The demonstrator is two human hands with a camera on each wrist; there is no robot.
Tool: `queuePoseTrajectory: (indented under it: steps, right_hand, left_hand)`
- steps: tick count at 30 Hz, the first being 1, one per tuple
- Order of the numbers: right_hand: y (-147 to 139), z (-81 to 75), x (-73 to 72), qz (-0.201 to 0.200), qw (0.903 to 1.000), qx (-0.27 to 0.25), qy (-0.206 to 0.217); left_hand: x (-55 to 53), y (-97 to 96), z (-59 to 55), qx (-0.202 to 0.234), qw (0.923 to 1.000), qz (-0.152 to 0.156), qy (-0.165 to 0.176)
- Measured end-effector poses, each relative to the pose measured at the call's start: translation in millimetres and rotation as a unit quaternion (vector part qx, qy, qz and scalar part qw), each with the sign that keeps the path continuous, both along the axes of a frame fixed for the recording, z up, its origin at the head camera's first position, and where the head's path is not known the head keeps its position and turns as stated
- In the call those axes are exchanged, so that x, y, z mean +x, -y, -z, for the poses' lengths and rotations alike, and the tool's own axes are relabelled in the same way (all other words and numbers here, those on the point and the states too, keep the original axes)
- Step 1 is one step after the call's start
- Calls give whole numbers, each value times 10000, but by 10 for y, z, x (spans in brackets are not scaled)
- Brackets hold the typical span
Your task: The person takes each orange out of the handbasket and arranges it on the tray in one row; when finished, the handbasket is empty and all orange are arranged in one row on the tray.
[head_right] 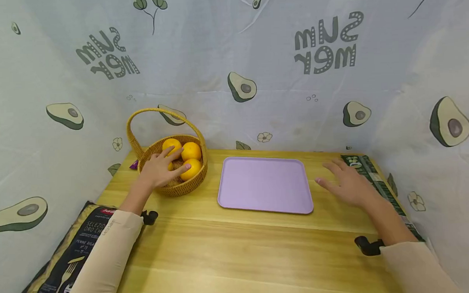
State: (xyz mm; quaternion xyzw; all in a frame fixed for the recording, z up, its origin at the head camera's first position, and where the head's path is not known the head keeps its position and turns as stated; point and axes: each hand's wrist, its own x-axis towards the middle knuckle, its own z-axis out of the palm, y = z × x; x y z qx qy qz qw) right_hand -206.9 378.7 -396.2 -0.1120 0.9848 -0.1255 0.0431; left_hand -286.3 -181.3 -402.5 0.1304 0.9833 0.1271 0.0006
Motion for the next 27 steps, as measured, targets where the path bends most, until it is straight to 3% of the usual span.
queuePoseTrajectory:
  steps: [8,15,27]
  right_hand:
    - [167,368,121,-34,9983,-567,120]
    - [324,554,206,119,9936,-1124,3]
    - [482,778,345,367,9843,-1698,-309]
  left_hand:
    - [6,-78,183,417,9985,323,-125]
    - [-17,-121,272,1025,9922,702,-89]
    - [-70,-111,329,1547,9844,750,379]
